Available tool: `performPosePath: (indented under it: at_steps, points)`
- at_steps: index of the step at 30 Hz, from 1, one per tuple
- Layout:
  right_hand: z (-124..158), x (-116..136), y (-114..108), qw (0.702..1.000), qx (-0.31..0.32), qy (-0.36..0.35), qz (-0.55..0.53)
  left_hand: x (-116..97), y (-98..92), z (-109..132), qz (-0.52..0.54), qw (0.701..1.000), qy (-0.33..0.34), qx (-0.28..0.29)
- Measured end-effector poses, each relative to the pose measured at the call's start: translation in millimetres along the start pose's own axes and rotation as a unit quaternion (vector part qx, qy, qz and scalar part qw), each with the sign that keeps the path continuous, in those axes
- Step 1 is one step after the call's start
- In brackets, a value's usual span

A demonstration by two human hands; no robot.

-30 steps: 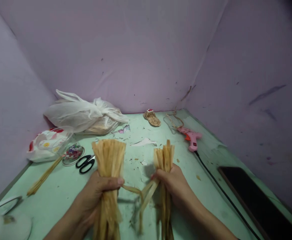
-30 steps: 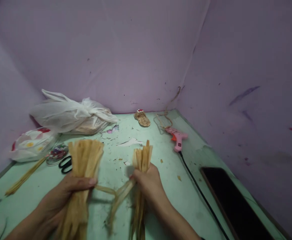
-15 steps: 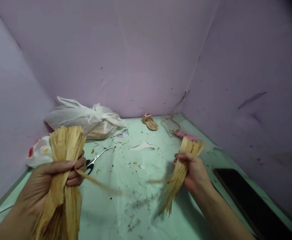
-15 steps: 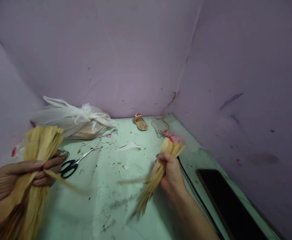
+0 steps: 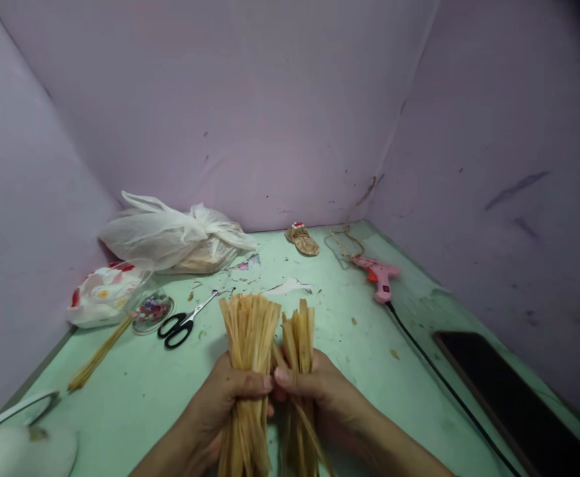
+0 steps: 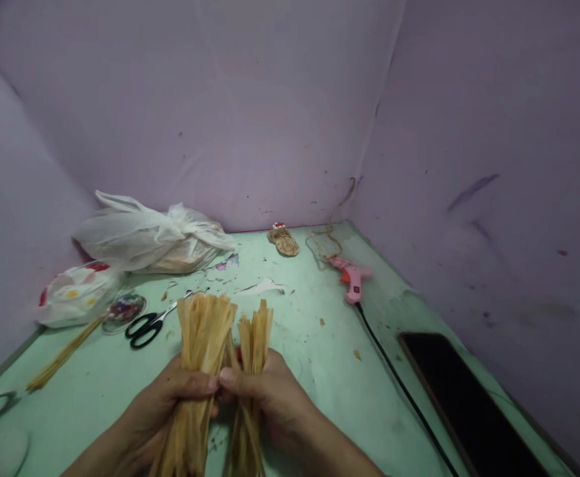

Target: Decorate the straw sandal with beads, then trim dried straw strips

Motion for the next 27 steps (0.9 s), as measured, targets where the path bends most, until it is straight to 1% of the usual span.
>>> performPosePath:
  at_steps: [1,3,4,5,7,8,9,10,13,15,17,20,23,25,27]
  points:
    - [-1,-2,-1,1.000,0.008,0.000,-0.002,3,-0.3,-1,0.003,1.000,-0.006,0.004]
    - [-3,-2,-6,1.000,-0.010,0.011,0.003,4,-2.8,-1,0.007,1.000,-0.015,0.002]
    - [-4,-1,-9,0.999,-0.037,0.019,0.008,3,-4.6,-1,0.009,1.000,-0.014,-0.005]
    - [-5,2,-13,0.997,-0.080,0.023,0.007,2,-6.4,-2,0.012,1.000,-0.011,-0.015]
    - [-5,8,-19,0.985,-0.174,0.010,-0.006,0,-9.5,-3,0.021,0.999,-0.002,-0.032]
    - [-4,10,-20,0.979,-0.203,-0.002,-0.016,0,-10.5,-3,0.025,0.999,-0.002,-0.038]
    - [-4,13,-20,0.978,-0.208,-0.012,-0.026,0,-11.0,-4,0.031,0.999,-0.006,-0.045]
    - [-4,14,-19,0.980,-0.194,-0.015,-0.033,1,-11.2,-4,0.037,0.998,-0.012,-0.052]
    - [-4,13,-14,0.989,-0.142,0.015,-0.039,3,-9.9,-5,0.050,0.996,-0.030,-0.070]
    - [-5,8,-13,0.987,-0.149,0.030,-0.051,4,-8.2,-6,0.055,0.996,-0.031,-0.069]
    - [-5,4,-14,0.985,-0.164,0.026,-0.050,5,-6.6,-6,0.060,0.996,-0.033,-0.062]
    - [-5,-1,-15,0.987,-0.163,-0.004,-0.003,8,-4.4,-6,0.074,0.996,-0.035,-0.042]
    - [-5,-2,-12,0.989,-0.143,-0.023,0.039,11,-2.7,-6,0.086,0.996,-0.027,-0.018]
    - [-4,1,-10,0.988,-0.143,-0.023,0.054,11,-3.3,-6,0.081,0.996,-0.029,-0.024]
    - [-3,4,-9,0.986,-0.159,-0.019,0.046,10,-5.5,-7,0.064,0.996,-0.024,-0.049]
Point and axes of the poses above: each hand's wrist, its own z-axis away from the middle knuckle, its own y-axis out of the palm, x = y × z, the point moved 2 cm from there along -z, towards the middle knuckle, and after that the axes turned 2 degrees about x, right-handed, at the moved point
